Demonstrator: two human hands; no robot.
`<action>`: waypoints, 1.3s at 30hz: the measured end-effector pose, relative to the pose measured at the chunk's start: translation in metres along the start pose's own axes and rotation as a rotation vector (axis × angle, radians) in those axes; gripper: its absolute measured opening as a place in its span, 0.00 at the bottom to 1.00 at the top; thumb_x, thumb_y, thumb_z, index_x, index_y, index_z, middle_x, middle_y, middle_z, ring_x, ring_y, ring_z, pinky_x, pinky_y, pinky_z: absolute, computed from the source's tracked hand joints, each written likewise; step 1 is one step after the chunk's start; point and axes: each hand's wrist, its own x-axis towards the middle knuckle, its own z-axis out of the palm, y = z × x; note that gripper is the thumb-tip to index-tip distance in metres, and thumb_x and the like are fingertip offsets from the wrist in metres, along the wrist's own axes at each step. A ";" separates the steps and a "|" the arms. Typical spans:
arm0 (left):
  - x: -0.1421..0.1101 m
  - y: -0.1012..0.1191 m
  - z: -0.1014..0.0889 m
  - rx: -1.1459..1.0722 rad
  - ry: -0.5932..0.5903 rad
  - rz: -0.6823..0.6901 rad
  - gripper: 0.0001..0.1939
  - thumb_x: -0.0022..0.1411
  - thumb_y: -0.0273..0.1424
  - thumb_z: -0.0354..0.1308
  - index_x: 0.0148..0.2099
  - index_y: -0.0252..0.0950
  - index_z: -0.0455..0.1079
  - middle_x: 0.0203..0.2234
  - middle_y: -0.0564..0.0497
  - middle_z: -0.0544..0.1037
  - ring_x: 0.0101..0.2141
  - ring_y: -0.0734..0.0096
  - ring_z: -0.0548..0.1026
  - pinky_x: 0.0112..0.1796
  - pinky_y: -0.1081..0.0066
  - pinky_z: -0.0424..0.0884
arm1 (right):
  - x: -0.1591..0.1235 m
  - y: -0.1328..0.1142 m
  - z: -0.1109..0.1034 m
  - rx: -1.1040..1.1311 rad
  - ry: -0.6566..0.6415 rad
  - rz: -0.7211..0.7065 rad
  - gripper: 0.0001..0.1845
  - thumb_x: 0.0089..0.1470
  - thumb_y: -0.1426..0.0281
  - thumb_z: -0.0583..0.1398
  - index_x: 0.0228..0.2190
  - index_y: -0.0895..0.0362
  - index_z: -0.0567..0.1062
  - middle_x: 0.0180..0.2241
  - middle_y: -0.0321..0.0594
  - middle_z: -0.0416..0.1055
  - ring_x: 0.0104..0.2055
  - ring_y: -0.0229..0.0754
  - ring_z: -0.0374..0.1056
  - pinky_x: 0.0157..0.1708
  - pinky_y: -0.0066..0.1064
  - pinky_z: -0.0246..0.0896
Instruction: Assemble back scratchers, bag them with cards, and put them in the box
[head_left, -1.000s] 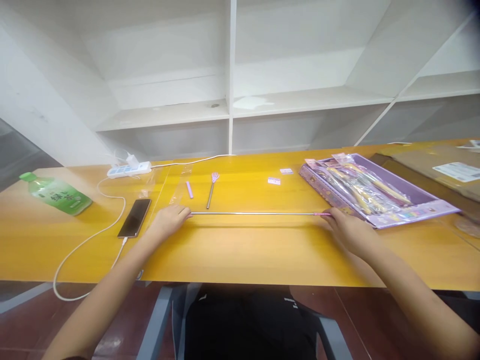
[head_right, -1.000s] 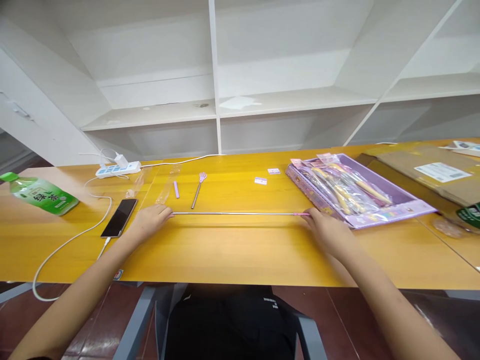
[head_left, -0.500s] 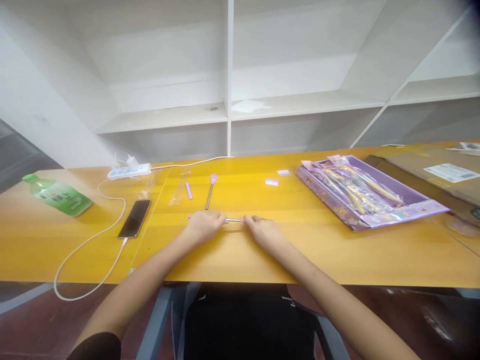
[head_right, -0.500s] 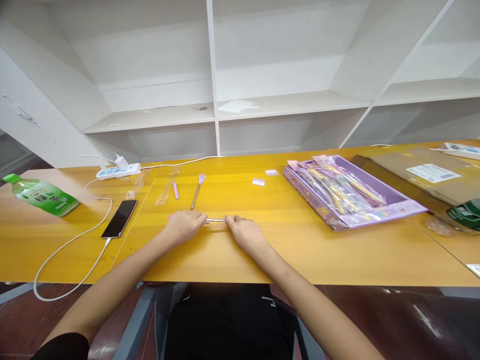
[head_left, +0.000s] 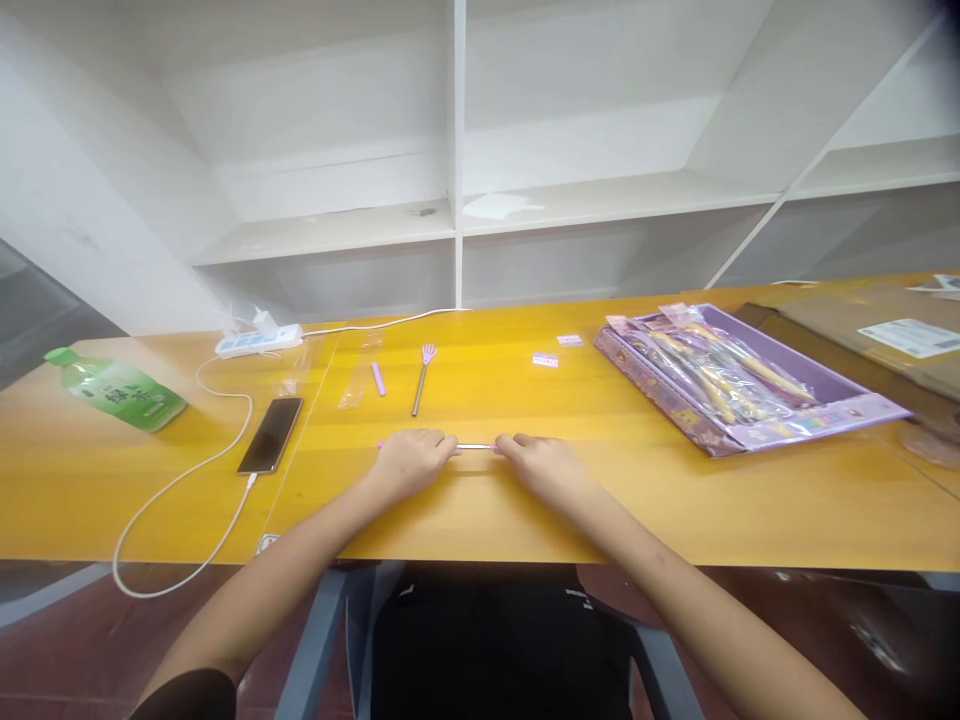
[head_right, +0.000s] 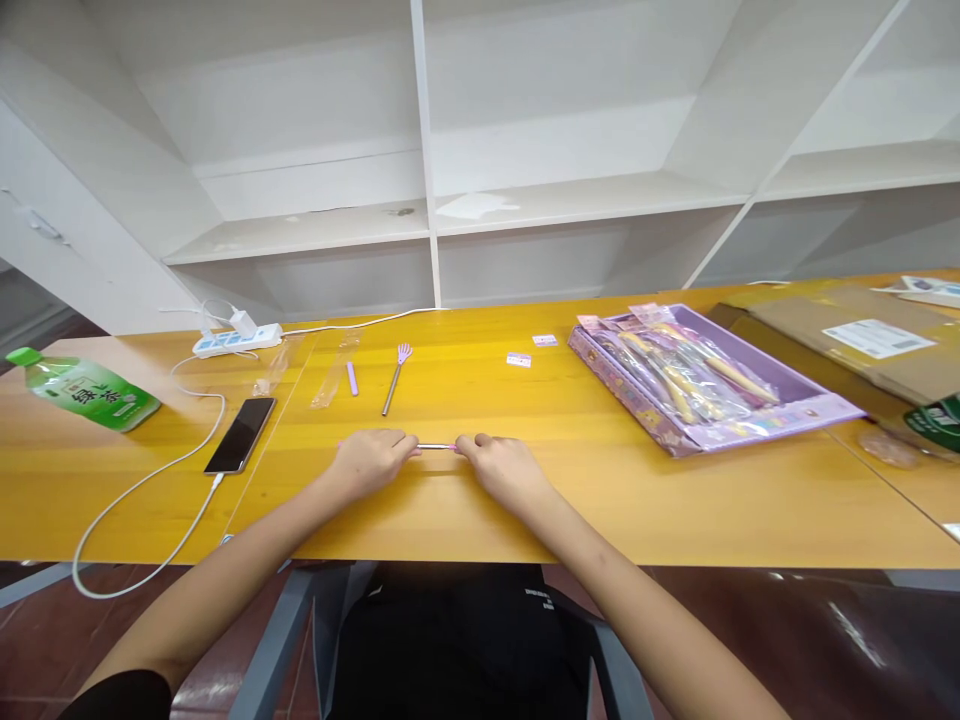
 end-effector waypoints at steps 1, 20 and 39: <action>0.000 0.000 -0.001 0.005 0.013 -0.001 0.17 0.81 0.37 0.47 0.40 0.35 0.69 0.26 0.50 0.76 0.26 0.69 0.74 0.24 0.67 0.46 | -0.001 0.000 -0.002 0.006 0.008 -0.006 0.15 0.75 0.69 0.49 0.48 0.55 0.75 0.36 0.44 0.77 0.29 0.41 0.69 0.28 0.34 0.37; -0.005 0.020 -0.015 -0.416 -0.253 -0.215 0.17 0.81 0.38 0.46 0.46 0.38 0.74 0.33 0.51 0.82 0.31 0.68 0.78 0.30 0.71 0.62 | -0.007 -0.002 -0.004 -0.171 0.240 -0.171 0.10 0.70 0.76 0.55 0.43 0.55 0.76 0.30 0.42 0.75 0.26 0.41 0.66 0.28 0.37 0.33; -0.002 0.010 -0.001 -0.111 -0.174 0.028 0.07 0.77 0.31 0.52 0.46 0.36 0.70 0.34 0.49 0.79 0.33 0.66 0.78 0.29 0.70 0.64 | 0.000 -0.016 -0.007 0.018 0.080 -0.143 0.16 0.76 0.67 0.52 0.43 0.56 0.78 0.34 0.45 0.78 0.31 0.42 0.71 0.30 0.34 0.45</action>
